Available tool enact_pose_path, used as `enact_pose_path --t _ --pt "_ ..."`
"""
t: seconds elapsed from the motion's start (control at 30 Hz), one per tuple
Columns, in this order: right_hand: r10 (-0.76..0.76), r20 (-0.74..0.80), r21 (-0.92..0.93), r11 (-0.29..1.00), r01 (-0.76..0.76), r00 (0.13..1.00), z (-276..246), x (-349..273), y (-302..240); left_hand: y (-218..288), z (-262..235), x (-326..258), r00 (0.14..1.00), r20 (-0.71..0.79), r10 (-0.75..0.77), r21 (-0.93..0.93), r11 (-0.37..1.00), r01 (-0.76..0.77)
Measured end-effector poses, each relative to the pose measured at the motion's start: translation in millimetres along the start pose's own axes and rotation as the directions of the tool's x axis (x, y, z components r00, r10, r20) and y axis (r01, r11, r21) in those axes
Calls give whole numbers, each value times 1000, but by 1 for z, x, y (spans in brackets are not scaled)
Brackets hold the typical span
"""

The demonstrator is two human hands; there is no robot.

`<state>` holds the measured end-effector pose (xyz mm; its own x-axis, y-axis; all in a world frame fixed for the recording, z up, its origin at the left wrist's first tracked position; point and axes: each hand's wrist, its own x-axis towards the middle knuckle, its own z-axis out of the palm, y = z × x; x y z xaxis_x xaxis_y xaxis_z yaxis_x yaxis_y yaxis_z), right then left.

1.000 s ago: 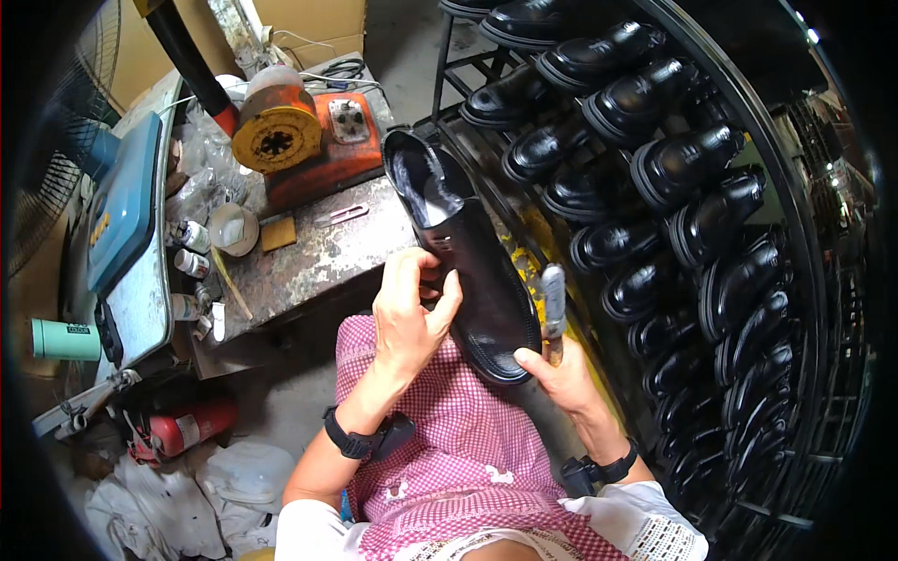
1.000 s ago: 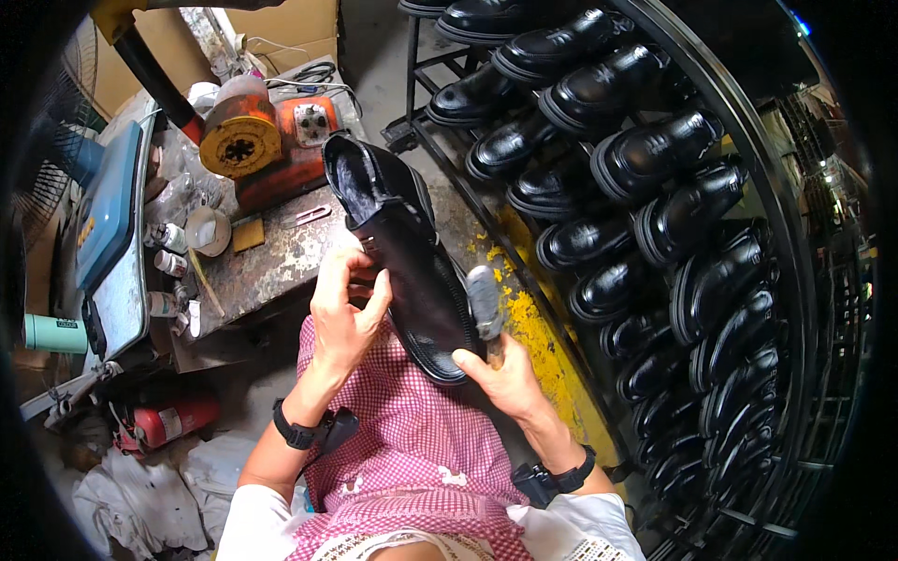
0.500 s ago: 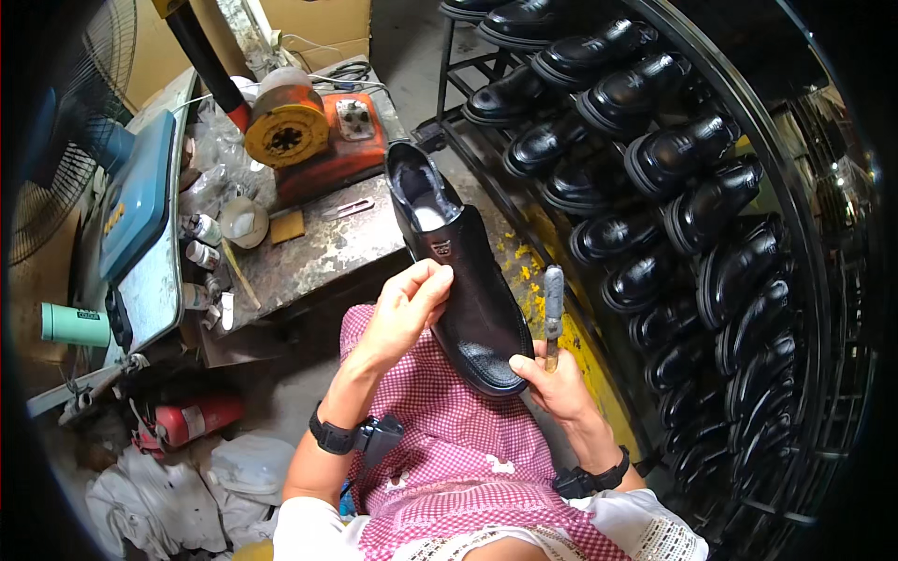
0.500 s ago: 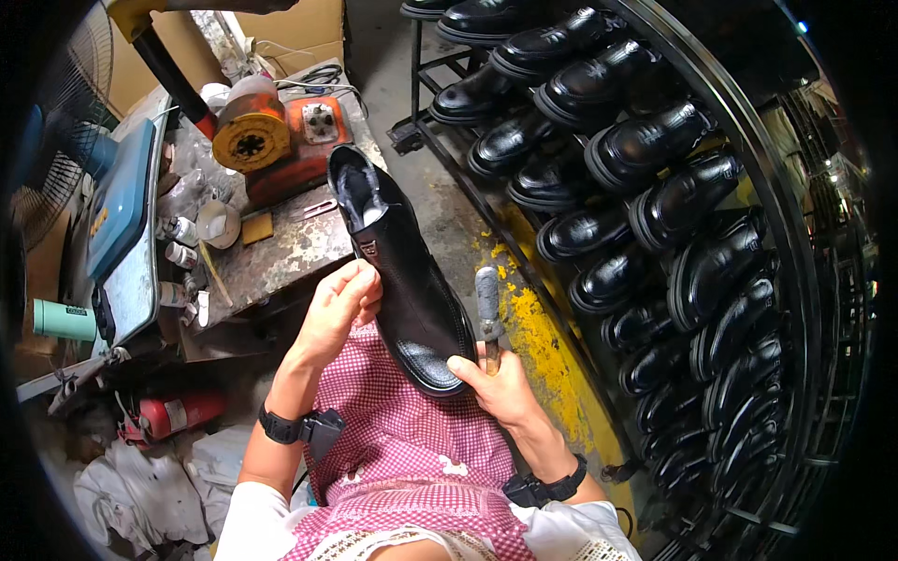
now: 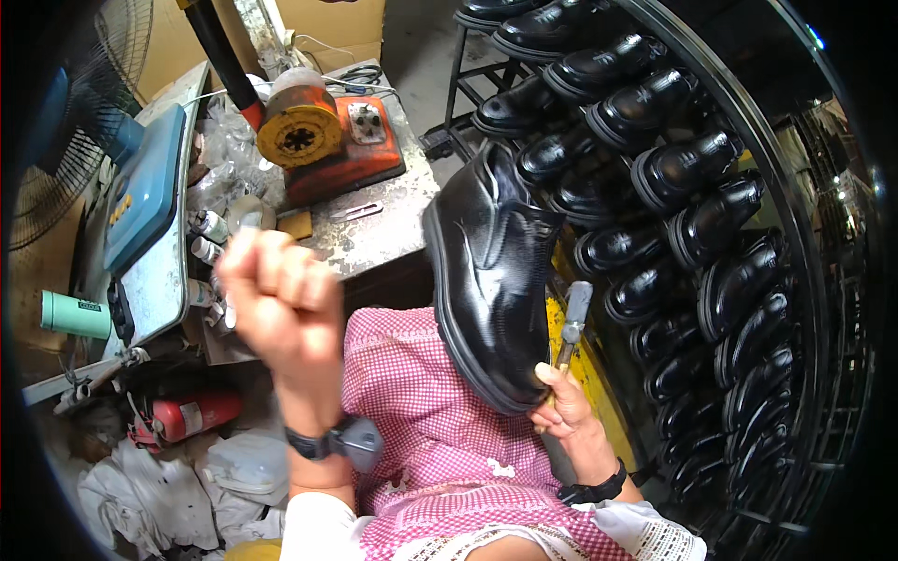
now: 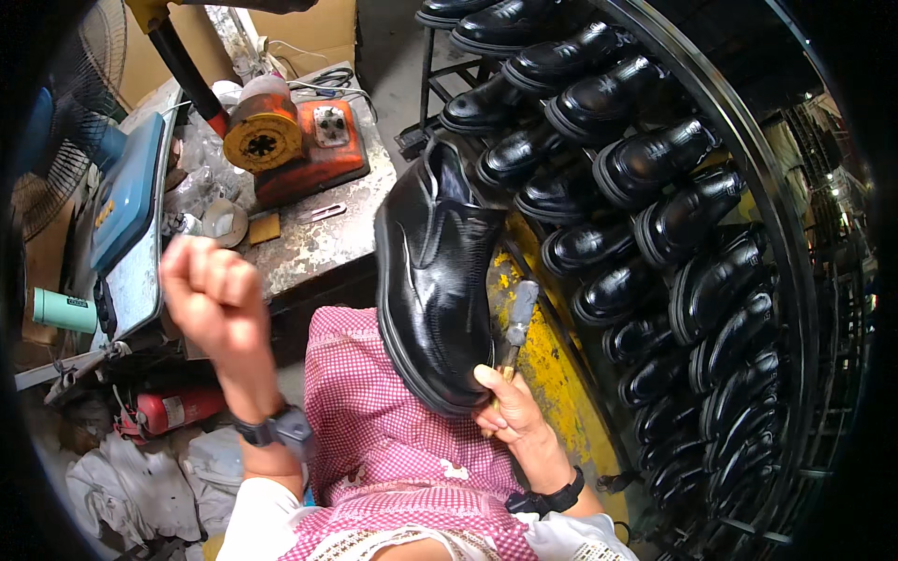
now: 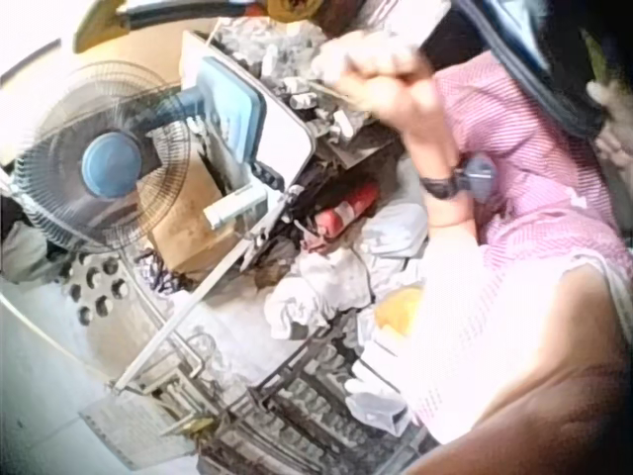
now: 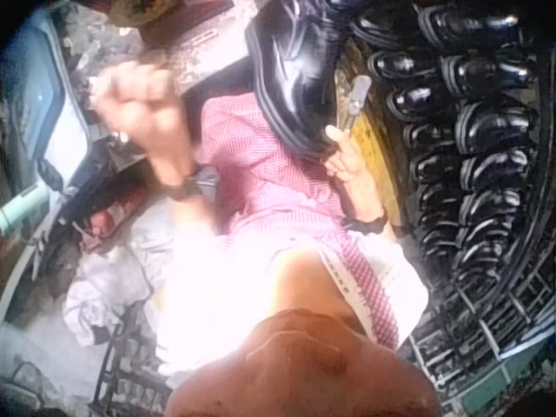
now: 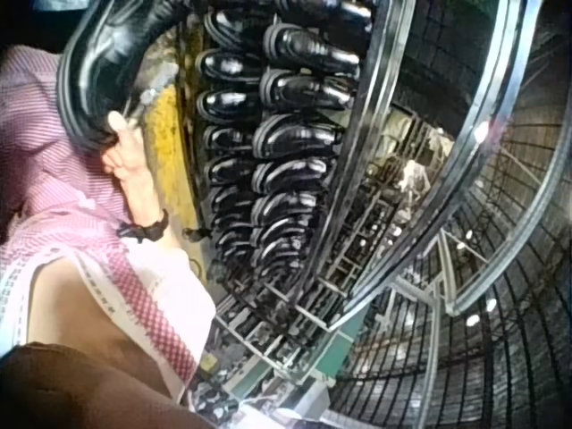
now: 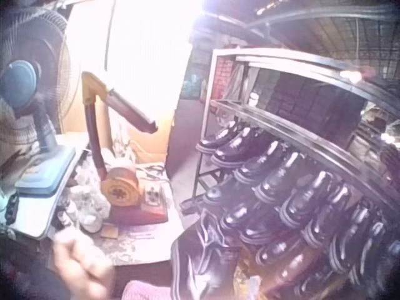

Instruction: Polishing and inspecting black leather shoes at a shoe manufacturing station.

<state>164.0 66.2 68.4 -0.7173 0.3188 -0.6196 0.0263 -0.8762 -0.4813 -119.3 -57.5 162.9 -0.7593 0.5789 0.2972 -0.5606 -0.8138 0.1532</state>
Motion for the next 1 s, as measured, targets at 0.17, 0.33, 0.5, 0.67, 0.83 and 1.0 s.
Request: enact_pose_path --t 0.17,0.33,0.5,0.67,0.83,1.0 --pt "-276 -180 -440 881 173 944 6 6 -12 -6 -43 1 935 -334 122 810 545 219" --pt "-588 7 -721 558 411 809 17 11 10 -79 -97 -62 801 -419 -427 717 385 581" --pt "-628 195 -899 193 393 754 44 7 4 -73 -125 -80 872 -232 -430 898 249 362" --pt "-647 359 -841 89 534 673 4 28 -15 -78 -121 -84 971 -183 -155 832 501 237" --pt "-628 339 -672 359 647 701 68 27 -55 -54 -171 -87 857 390 -337 740 -440 -509" --pt "-558 508 -645 259 719 656 81 40 -54 -59 -162 -59 922 330 -203 902 -220 -372"
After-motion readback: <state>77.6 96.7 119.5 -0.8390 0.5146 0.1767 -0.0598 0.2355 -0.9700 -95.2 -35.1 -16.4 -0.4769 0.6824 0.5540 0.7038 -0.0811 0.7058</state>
